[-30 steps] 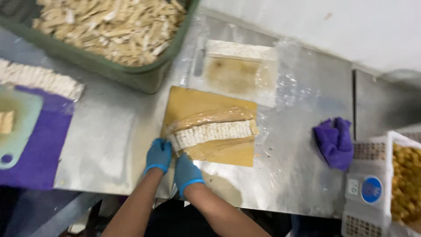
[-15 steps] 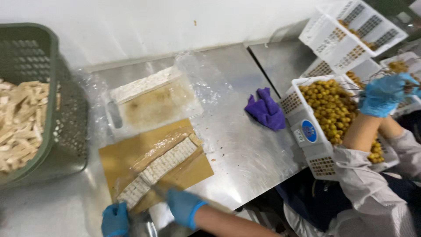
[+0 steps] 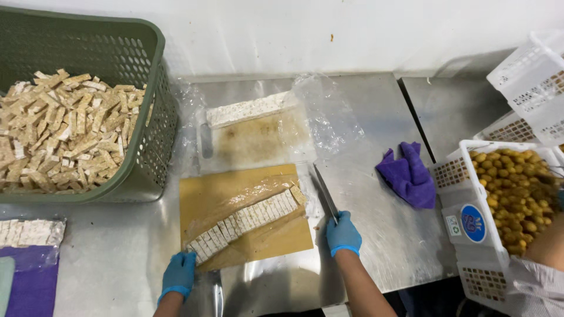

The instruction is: The person cuts long blocks of a white food product into small rectangular pieces with a knife on a cutting board, then transfers the cut pieces onto a tray and into a basket. They repeatedly take new blocks, slice them into rows, and move finished pieces aside.

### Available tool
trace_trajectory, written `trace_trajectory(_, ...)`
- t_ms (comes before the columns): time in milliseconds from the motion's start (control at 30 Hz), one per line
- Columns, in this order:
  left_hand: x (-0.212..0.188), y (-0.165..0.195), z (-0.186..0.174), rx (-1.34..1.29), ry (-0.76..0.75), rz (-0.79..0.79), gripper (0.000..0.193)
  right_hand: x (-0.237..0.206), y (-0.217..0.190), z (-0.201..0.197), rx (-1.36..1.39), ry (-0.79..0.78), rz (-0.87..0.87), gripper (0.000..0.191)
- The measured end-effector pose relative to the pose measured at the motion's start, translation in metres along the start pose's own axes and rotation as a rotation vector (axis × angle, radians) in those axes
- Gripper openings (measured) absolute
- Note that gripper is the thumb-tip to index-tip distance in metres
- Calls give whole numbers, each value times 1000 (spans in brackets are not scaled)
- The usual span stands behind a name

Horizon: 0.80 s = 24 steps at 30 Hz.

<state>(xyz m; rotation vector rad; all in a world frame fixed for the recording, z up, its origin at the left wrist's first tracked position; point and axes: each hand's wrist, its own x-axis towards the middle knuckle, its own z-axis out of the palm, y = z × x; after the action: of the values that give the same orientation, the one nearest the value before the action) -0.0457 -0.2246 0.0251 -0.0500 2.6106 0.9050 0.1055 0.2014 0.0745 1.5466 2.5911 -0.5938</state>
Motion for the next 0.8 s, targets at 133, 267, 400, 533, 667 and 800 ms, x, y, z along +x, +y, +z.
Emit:
trace_trajectory(133, -4, 11, -1, -36, 42, -9, 48, 12, 1, 1, -20, 29, -97, 31)
trace_trajectory(267, -9, 23, -1, -65, 101, -58, 48, 18, 2, 10, 19, 173, -296, 26)
trace_trajectory(400, -10, 31, 4, -68, 197, -71, 46, 55, -23, 22, 370, 42, -340, 38)
trace_trajectory(533, -11, 37, 7, -122, 319, -107, 44, 103, -60, 34, 30, -26, -416, 59)
trace_trajectory(667, -23, 36, 1, -238, 444, -164, 39, 120, -73, 45, 175, -172, -476, 38)
trace_trajectory(800, -28, 32, -9, -318, 535, -238, 38, 112, -70, 53, 329, -204, -476, 30)
